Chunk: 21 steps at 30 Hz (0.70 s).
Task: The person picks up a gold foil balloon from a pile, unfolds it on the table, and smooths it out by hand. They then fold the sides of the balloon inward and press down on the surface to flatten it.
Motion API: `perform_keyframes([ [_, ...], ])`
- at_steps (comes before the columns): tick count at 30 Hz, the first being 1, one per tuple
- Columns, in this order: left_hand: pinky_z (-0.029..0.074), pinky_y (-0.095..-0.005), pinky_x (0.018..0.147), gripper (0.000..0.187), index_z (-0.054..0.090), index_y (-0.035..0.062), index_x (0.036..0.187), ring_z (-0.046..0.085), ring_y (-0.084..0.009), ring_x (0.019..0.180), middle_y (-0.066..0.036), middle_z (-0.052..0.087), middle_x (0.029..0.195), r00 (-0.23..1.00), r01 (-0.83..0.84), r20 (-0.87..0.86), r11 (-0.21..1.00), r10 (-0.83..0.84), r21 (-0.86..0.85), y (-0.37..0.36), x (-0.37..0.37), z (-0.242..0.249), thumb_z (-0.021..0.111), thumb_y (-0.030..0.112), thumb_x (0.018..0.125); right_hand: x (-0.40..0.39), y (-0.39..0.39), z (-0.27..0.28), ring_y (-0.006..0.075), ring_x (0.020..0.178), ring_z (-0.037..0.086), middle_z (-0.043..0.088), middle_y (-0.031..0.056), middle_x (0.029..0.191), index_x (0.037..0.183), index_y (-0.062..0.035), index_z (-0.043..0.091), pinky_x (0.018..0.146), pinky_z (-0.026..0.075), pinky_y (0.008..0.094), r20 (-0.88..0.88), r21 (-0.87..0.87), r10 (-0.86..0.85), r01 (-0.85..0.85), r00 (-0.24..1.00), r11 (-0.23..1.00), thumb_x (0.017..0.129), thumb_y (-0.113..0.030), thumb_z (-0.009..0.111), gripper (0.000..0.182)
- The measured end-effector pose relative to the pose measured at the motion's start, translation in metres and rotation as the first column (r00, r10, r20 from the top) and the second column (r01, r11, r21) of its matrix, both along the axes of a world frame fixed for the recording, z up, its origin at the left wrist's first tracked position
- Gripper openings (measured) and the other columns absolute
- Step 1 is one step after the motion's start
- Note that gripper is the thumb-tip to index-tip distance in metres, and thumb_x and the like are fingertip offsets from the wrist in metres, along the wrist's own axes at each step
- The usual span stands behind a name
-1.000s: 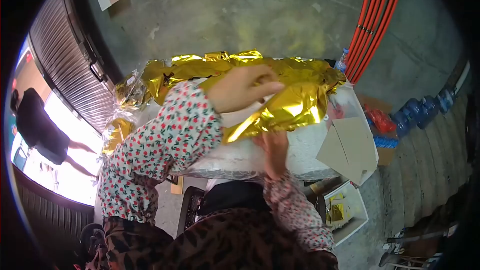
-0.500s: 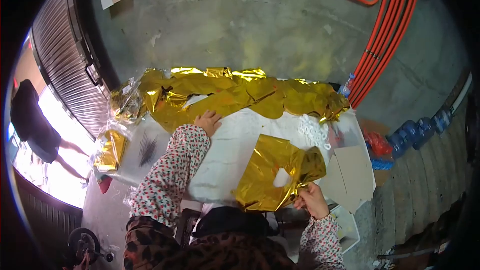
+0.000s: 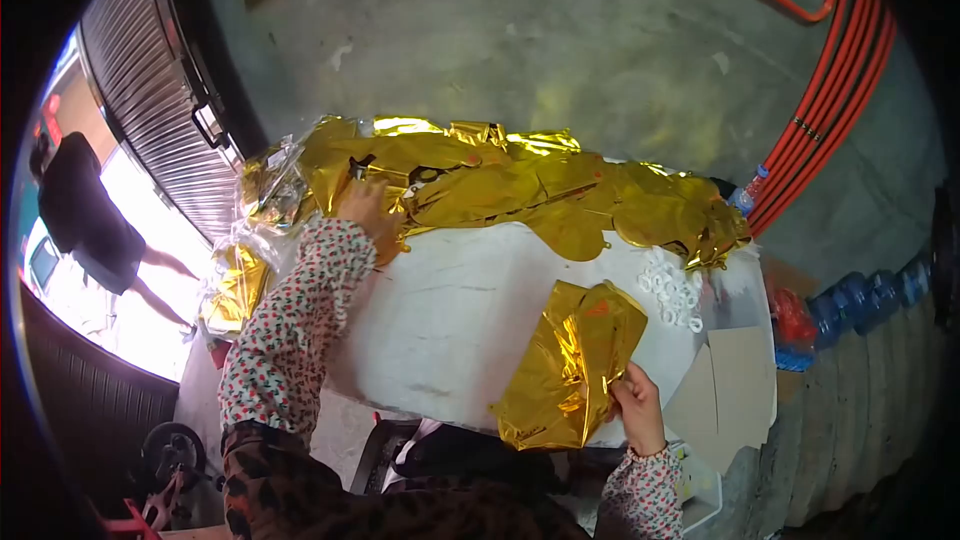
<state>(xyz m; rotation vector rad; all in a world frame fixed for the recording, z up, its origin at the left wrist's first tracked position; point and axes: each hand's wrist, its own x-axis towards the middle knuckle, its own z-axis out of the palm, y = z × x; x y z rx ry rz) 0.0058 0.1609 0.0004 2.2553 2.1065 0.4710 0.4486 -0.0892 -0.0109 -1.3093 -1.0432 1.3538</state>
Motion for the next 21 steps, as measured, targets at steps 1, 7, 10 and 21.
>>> perform_keyframes([
  [1, 0.029, -0.0431, 0.109, 0.076, 0.036, 0.0154, 0.141, 0.033, -0.0359, 0.132, -0.022, 0.037, 0.141, 0.973, -0.124, -0.184, 0.989, 0.138, 0.083, -0.009, -0.008, -0.004, 0.059, 0.056, 0.081, -0.003, 0.0, 0.002, 0.0052, 0.057, 0.055, 0.064, 0.0006, 0.079, 0.128, 0.0001, 0.048, 0.049, 0.042, 0.0189, -0.007, 0.02, -0.045, 0.045, 0.999, 0.999, 0.092, 0.0, 0.046, 0.036],
  [7, 0.011, -0.0492, 0.113, 0.099, 0.025, 0.028, 0.147, 0.012, -0.0404, 0.14, -0.024, 0.013, 0.151, 0.937, -0.348, -0.108, 0.918, 0.333, -0.19, 0.052, -0.02, -0.045, 0.044, 0.084, 0.068, -0.002, 0.002, -0.015, 0.0038, 0.059, 0.053, 0.063, -0.0004, 0.08, 0.129, 0.0013, 0.046, 0.053, 0.04, 0.0172, 0.028, 0.045, -0.103, 0.101, 0.994, 0.994, 0.091, 0.001, 0.046, 0.037],
  [10, 0.014, -0.0501, 0.113, 0.098, 0.027, 0.0299, 0.146, 0.014, -0.0403, 0.14, -0.022, 0.013, 0.152, 0.892, -0.452, -0.067, 0.881, 0.447, -0.143, 0.095, -0.006, -0.035, 0.047, 0.084, 0.067, -0.004, 0.007, -0.01, 0.0041, 0.063, 0.055, 0.065, 0.0014, 0.085, 0.13, 0.0015, 0.045, 0.056, 0.04, 0.0169, -0.012, 0.006, -0.125, 0.125, 0.992, 0.992, 0.091, 0.002, 0.046, 0.038],
  [21, 0.043, -0.0423, 0.099, 0.081, 0.043, 0.009, 0.136, 0.052, -0.0326, 0.118, -0.019, 0.056, 0.124, 0.958, -0.264, 0.015, 0.904, 0.285, -0.336, 0.124, -0.036, 0.006, 0.051, 0.068, 0.081, -0.022, 0.019, -0.004, 0.0149, 0.101, 0.06, 0.059, 0.0101, 0.12, 0.132, 0.005, 0.041, 0.088, 0.047, 0.0266, -0.221, 0.037, -0.174, 0.186, 0.96, 0.982, 0.091, 0.002, 0.046, 0.041],
])
